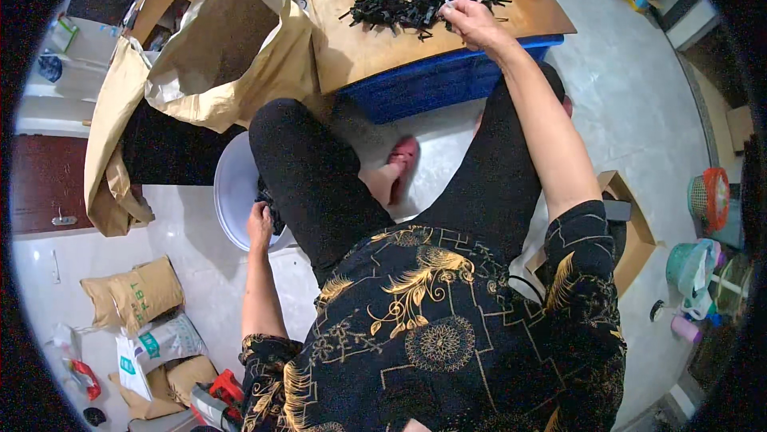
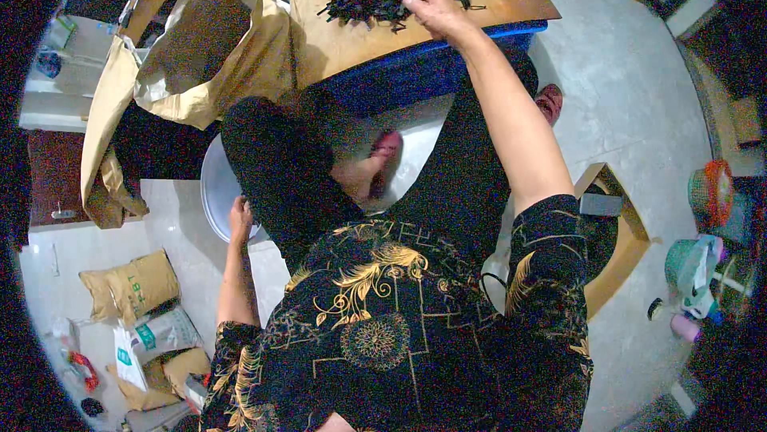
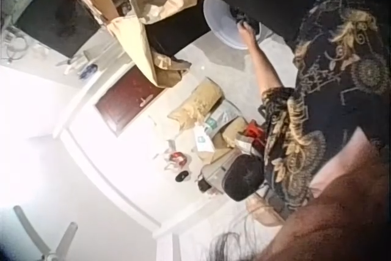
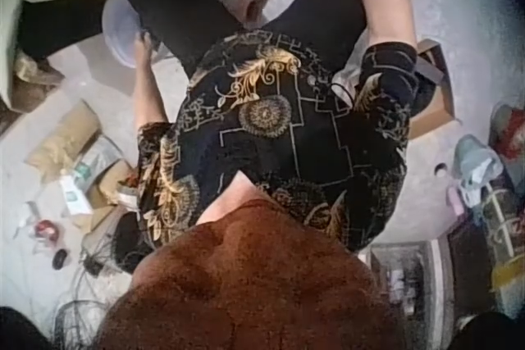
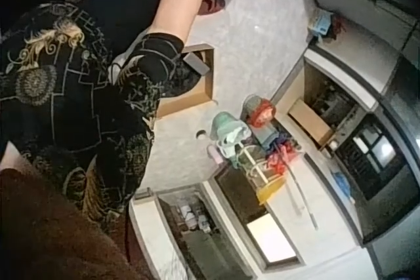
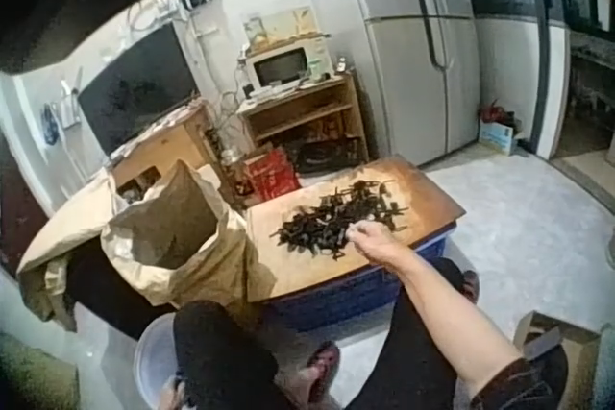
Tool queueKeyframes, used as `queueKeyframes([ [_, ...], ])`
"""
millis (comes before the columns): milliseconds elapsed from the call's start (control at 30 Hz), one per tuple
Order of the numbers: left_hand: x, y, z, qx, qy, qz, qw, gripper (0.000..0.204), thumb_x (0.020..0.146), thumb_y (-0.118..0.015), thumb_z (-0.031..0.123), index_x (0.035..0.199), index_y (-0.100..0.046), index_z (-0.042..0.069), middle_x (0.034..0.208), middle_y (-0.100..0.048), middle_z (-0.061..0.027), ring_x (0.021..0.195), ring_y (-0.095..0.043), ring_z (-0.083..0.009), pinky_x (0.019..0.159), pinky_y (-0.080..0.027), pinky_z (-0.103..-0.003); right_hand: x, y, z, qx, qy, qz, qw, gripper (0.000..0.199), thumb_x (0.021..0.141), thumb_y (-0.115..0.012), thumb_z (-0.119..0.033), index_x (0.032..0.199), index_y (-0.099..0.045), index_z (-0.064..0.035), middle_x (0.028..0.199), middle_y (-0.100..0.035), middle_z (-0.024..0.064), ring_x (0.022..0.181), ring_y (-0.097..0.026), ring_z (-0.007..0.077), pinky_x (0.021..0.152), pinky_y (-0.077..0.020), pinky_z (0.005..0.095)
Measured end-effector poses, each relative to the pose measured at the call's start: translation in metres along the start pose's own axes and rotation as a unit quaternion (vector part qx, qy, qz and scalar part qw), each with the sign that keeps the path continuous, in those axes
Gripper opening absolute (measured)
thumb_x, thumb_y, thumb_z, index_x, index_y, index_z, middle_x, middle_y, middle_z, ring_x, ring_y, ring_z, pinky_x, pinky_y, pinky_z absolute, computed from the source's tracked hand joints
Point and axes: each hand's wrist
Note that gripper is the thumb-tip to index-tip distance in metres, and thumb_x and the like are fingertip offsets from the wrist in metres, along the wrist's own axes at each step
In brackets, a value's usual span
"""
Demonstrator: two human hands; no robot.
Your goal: Sorting and inspecting small black plastic components into a bag and a bucket.
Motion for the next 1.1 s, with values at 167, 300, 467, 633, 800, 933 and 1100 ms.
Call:
queueKeyframes([
  [167, 0.004, -0.004, -0.01, -0.06, 0.036, -0.025, 0.997, 0.022, 0.084, -0.052, 0.019, 0.099, -0.057, 0.005, 0.087, -0.063, -0.0125, 0.08, -0.061, -0.0217, 0.072, -0.046, -0.031, -0.002, -0.007, -0.004, 0.001, 0.015, 0.012, 1.0, 0.025, 0.086, -0.055, -0.032, 0.091, -0.055, -0.0075, 0.057, -0.041, -0.0042, 0.04, -0.033, 0.0041, 0.033, -0.0254, 0.0209],
  [300, 0.004, -0.007, -0.02, -0.124, 0.022, -0.052, 0.991, 0.022, 0.084, -0.051, 0.018, 0.098, -0.057, 0.002, 0.078, -0.061, -0.0092, 0.067, -0.057, -0.0174, 0.063, -0.046, -0.029, 0.007, -0.001, 0.005, -0.083, 0.066, 0.035, 0.994, 0.025, 0.086, -0.054, -0.031, 0.088, -0.056, -0.0061, 0.057, -0.044, -0.0032, 0.044, -0.039, 0.0053, 0.037, -0.0312, 0.0219],
  [467, -0.001, -0.004, -0.006, -0.119, 0.006, -0.081, 0.99, 0.021, 0.084, -0.051, 0.016, 0.098, -0.056, 0.002, 0.068, -0.056, -0.0046, 0.059, -0.052, -0.0119, 0.055, -0.044, -0.027, -0.011, 0.014, 0.008, -0.151, 0.096, 0.067, 0.982, 0.033, 0.082, -0.049, -0.032, 0.086, -0.059, -0.0009, 0.072, -0.059, 0.014, 0.069, -0.058, 0.0245, 0.064, -0.0453, 0.0357],
  [633, -0.005, 0.002, 0.021, -0.18, 0.014, -0.15, 0.972, 0.018, 0.085, -0.049, 0.013, 0.099, -0.054, 0.002, 0.063, -0.051, -0.0007, 0.049, -0.046, -0.0075, 0.043, -0.038, -0.022, -0.036, 0.059, 0.03, -0.183, 0.102, 0.109, 0.972, 0.029, 0.086, -0.054, -0.029, 0.084, -0.056, -0.0005, 0.061, -0.044, -0.0038, 0.055, -0.039, 0.0069, 0.049, -0.0336, 0.0249],
  [800, -0.002, -0.004, 0.013, -0.238, 0.06, -0.171, 0.954, 0.017, 0.086, -0.049, 0.013, 0.098, -0.053, 0.001, 0.061, -0.05, -0.0014, 0.046, -0.044, -0.0084, 0.041, -0.038, -0.022, -0.069, 0.087, 0.04, -0.138, 0.046, 0.156, 0.977, 0.029, 0.087, -0.053, -0.031, 0.09, -0.055, -0.0025, 0.06, -0.043, -0.0045, 0.053, -0.038, 0.006, 0.046, -0.0307, 0.0225],
  [933, -0.002, -0.005, 0.008, -0.202, 0.017, -0.182, 0.962, 0.017, 0.086, -0.049, 0.013, 0.098, -0.053, 0.002, 0.062, -0.051, -0.0019, 0.047, -0.045, -0.0087, 0.041, -0.038, -0.022, -0.084, 0.093, 0.039, -0.147, -0.004, 0.165, 0.975, 0.028, 0.086, -0.053, -0.03, 0.093, -0.056, -0.003, 0.059, -0.043, -0.0049, 0.053, -0.038, 0.0053, 0.046, -0.0298, 0.0222],
  [1100, 0.005, -0.016, -0.005, -0.257, 0.02, -0.212, 0.943, 0.016, 0.085, -0.05, 0.013, 0.099, -0.054, 0.005, 0.063, -0.052, -0.0013, 0.046, -0.044, -0.0082, 0.041, -0.035, -0.022, -0.087, 0.105, 0.062, -0.158, 0.001, 0.184, 0.97, 0.026, 0.087, -0.053, -0.028, 0.093, -0.056, -0.0029, 0.059, -0.041, -0.0058, 0.052, -0.036, 0.0052, 0.046, -0.0294, 0.0219],
])
Point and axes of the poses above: each hand's wrist, its own x-axis towards the middle knuckle, its own y-axis out of the back of the hand, z = x × y
